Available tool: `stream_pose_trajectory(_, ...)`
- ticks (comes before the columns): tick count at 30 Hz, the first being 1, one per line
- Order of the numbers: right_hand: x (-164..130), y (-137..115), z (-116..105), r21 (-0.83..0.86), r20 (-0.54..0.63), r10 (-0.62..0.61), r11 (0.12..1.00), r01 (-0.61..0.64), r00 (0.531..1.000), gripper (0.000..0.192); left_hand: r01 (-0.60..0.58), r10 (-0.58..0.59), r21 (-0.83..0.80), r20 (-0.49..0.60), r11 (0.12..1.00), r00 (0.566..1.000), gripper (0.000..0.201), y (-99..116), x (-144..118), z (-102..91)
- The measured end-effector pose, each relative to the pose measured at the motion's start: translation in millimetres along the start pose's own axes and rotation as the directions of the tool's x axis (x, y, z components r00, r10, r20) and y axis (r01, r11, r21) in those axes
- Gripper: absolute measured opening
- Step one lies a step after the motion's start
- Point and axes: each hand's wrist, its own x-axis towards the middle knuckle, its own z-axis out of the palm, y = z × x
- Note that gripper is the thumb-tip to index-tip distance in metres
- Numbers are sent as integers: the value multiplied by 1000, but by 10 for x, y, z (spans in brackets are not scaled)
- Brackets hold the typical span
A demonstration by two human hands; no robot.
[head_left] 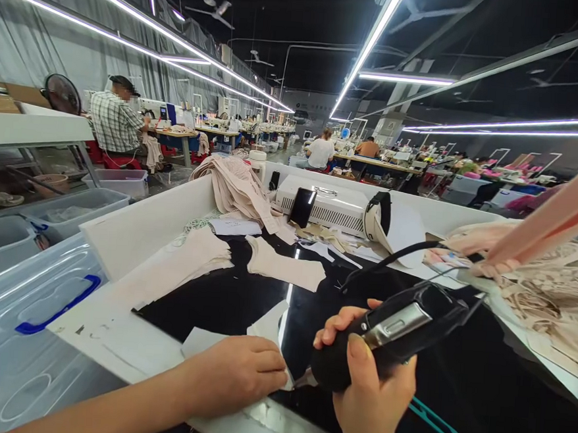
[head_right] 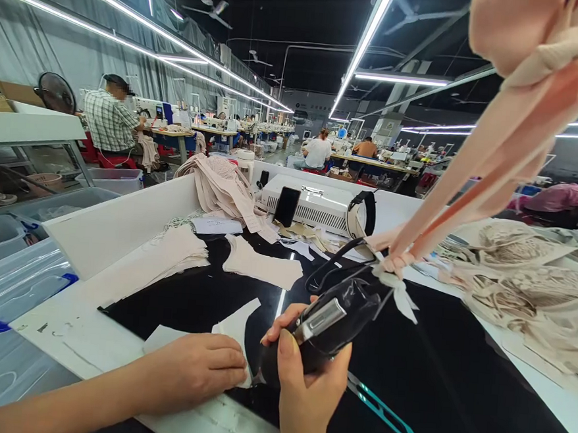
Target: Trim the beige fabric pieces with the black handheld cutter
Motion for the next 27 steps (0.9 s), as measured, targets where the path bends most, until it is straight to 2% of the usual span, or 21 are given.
stream_pose_trajectory(4,-3,-23,25,4,-19,11,1000,-11,1000,33,27,-21,85,-71,996,997,16,22,8,-24)
stream_pose_trajectory(7,-4,-39,36,14,-20,9,1000,-9,1000,33,18,-13,101,-46,995,999,14,23,5,-40)
stream_pose_trajectory(13,8,-64,53,23,-34,12,1000,-11,999,35,34,-34,14,32,999,999,15,2,-18,-58)
stream_pose_trajectory(27,29,-122,87,12,-66,40,999,-39,997,38,87,-87,-13,9,996,996,18,25,-58,-73)
